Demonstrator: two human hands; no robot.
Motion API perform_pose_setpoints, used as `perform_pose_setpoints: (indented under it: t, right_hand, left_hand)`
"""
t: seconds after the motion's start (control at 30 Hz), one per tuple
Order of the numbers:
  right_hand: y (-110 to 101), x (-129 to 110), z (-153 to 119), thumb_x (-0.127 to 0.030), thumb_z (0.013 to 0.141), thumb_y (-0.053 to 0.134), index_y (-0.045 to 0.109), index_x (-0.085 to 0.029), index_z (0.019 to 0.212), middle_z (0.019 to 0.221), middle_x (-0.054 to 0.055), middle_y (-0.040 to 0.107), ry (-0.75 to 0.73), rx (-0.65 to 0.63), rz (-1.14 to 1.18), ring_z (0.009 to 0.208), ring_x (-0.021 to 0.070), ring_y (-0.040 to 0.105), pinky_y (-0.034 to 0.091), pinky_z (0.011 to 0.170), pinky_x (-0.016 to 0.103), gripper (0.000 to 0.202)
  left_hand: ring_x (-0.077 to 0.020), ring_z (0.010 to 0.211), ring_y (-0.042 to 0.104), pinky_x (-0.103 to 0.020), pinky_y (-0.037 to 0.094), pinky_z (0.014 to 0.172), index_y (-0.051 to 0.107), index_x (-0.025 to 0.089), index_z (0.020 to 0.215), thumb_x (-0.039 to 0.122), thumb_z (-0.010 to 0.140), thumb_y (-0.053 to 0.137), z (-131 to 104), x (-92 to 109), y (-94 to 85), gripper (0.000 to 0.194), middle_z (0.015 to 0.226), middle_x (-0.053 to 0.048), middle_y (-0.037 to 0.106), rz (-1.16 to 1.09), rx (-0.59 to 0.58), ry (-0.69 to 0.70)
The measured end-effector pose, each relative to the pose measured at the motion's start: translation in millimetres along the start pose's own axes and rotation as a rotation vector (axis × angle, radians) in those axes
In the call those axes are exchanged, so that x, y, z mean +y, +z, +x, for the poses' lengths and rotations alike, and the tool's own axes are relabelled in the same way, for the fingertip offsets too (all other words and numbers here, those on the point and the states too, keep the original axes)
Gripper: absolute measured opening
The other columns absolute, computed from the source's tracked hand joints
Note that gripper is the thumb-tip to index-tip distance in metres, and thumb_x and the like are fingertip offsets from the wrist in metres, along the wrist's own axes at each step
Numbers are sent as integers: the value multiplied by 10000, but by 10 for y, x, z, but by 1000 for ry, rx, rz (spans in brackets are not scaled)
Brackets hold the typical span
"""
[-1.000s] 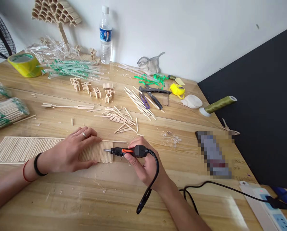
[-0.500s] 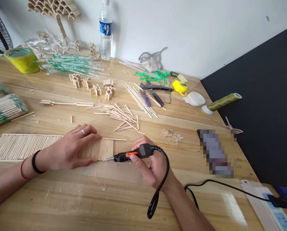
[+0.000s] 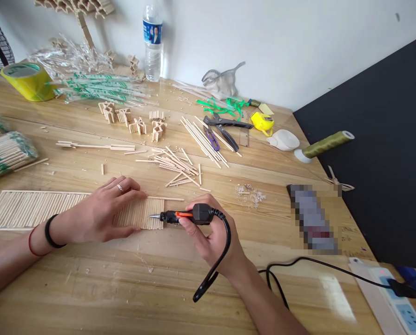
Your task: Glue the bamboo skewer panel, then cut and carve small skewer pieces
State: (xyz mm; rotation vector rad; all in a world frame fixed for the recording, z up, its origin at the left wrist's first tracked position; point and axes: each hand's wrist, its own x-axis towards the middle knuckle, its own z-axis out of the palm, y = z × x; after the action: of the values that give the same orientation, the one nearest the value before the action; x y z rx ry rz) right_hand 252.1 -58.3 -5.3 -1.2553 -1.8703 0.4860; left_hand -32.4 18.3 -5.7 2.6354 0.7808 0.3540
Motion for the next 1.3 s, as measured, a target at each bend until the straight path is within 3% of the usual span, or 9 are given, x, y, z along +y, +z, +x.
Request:
perform_pose_setpoints:
  t: [0.17, 0.43, 0.6, 0.83, 1.0, 1.17, 1.3]
  right_hand:
    - [13, 35, 1, -235, 958, 649, 603, -234, 1018, 931, 21, 632, -23, -3, 26, 892, 181, 639, 519, 800, 306, 75]
    - [-60, 15, 16, -232, 967, 615, 590, -232, 1019, 909, 20, 617, -10, -119, 106, 843, 180, 624, 509, 749, 313, 58]
    - [-29, 26, -2, -216, 953, 652, 595, -240, 1033, 937, 24, 627, -22, -58, 82, 891, 190, 629, 506, 806, 326, 102]
    - [-54, -21, 3, -219, 956, 632, 604, -235, 1018, 908, 22, 623, -16, -123, 137, 846, 186, 629, 508, 766, 321, 70]
    - [-46, -5, 5, -195, 945, 645, 606, -237, 1029, 931, 27, 635, -55, -61, 102, 879, 193, 630, 510, 801, 335, 102]
    - [-35, -19, 13, -211, 953, 627, 610, -232, 1013, 897, 33, 637, -41, -114, 110, 851, 201, 636, 523, 765, 341, 66]
    - [-28, -38, 18, -215, 947, 640, 618, -235, 1006, 901, 42, 652, -45, -73, 86, 857, 214, 648, 528, 770, 351, 66]
  left_hand:
    - [-308, 1093, 570, -508, 498, 987, 599, 129, 1311, 528, 911, 663, 6, -4, 6, 568, 1202, -142, 596, 4, 6, 2]
    - [-315, 1097, 570, -515, 496, 990, 603, 126, 1314, 533, 905, 666, 9, -7, 10, 580, 1206, -147, 599, 10, -5, -2]
    - [-318, 1101, 576, -516, 493, 988, 612, 119, 1312, 533, 909, 664, 8, -1, 6, 581, 1205, -152, 602, 7, 7, 0]
    - [-320, 1102, 582, -517, 494, 986, 614, 114, 1314, 533, 909, 665, 9, -2, 6, 585, 1207, -155, 605, 8, 8, 1]
    - [-317, 1108, 578, -523, 497, 993, 607, 128, 1323, 534, 912, 656, 7, -2, 6, 579, 1217, -153, 605, 9, 0, -5]
    - [-318, 1101, 580, -523, 498, 991, 605, 132, 1318, 535, 911, 656, 7, -2, 7, 575, 1213, -155, 607, 1, 2, -1]
    - [-312, 1103, 580, -509, 496, 997, 597, 160, 1327, 529, 905, 666, 8, -4, 7, 565, 1211, -143, 609, -3, 3, -8]
